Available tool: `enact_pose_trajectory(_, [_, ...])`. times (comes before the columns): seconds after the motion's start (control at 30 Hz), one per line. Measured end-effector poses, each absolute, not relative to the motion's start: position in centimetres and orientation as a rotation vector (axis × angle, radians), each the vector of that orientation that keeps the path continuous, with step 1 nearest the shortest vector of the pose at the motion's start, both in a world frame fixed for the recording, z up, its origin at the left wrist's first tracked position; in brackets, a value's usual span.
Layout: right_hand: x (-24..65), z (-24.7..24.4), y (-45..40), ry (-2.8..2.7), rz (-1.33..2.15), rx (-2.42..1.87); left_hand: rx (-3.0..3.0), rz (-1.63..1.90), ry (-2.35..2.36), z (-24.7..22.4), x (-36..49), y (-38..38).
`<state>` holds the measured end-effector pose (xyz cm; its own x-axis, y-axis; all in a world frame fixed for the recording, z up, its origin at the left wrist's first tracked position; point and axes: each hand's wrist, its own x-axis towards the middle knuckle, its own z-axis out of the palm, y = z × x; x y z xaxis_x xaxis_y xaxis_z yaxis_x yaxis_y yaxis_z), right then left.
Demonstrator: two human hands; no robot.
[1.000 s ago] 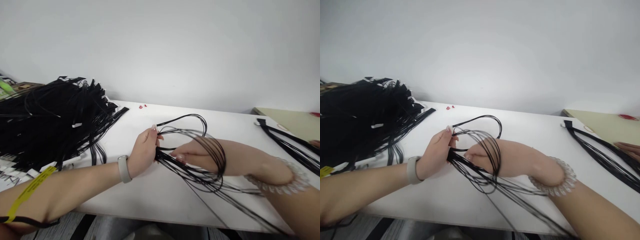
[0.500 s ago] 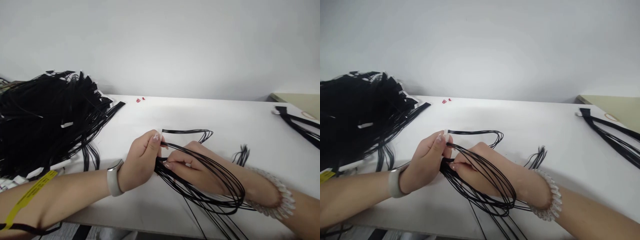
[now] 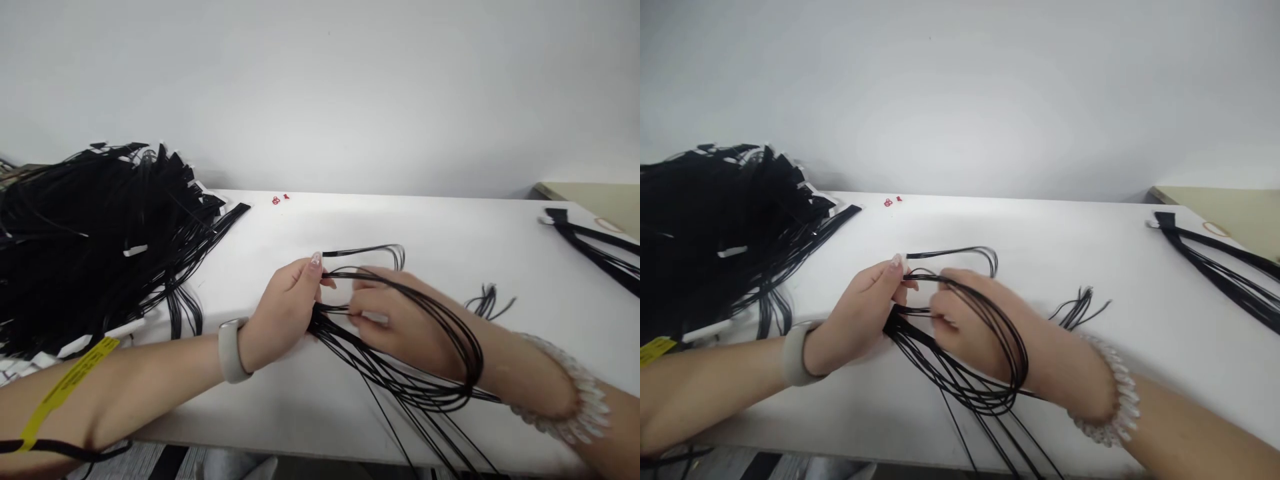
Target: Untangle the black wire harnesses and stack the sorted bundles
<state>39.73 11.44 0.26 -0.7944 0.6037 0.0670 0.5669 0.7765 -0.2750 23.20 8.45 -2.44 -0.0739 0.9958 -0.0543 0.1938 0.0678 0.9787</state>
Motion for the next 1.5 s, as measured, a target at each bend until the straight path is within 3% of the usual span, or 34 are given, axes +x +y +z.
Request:
enact_pose_trajectory(0.1, [42.3, 1.9, 13.1, -2.750, 0.360, -1.150, 1.077, 1.027, 1.394, -2.5, 23.3, 8.6])
enact_pose_trajectory(0.2, [45.2, 3.8, 14.9, -2.074, 0.282, -1.486, 1.002, 1.023, 1.382, -2.4, 23.5, 8.7])
enact_pose_trajectory(0.3, [47.1, 4.8, 16.0, -1.388, 0.576, -1.247, 0.987, 1.017, 1.378, -2.1, 23.6, 8.6])
enact_pose_trajectory(0.4, [46.9, 4.8, 15.8, -1.070, 0.839, -1.121, 0.987, 0.996, 1.335, -2.2, 23.7, 8.4])
enact_pose_trajectory(0.57, [43.2, 2.8, 12.5, -1.593, 0.729, -1.181, 0.879, 0.961, 1.248, -2.7, 23.5, 7.8])
enact_pose_trajectory(0.73, [41.1, 0.4, 10.2, -2.303, 0.353, -1.033, 0.870, 0.918, 1.290, -2.7, 23.4, 7.5])
enact_pose_trajectory(1.5, [40.3, -1.1, 10.0, -2.437, 0.208, -0.837, 1.318, 0.725, 1.339, -2.4, 23.2, 7.2])
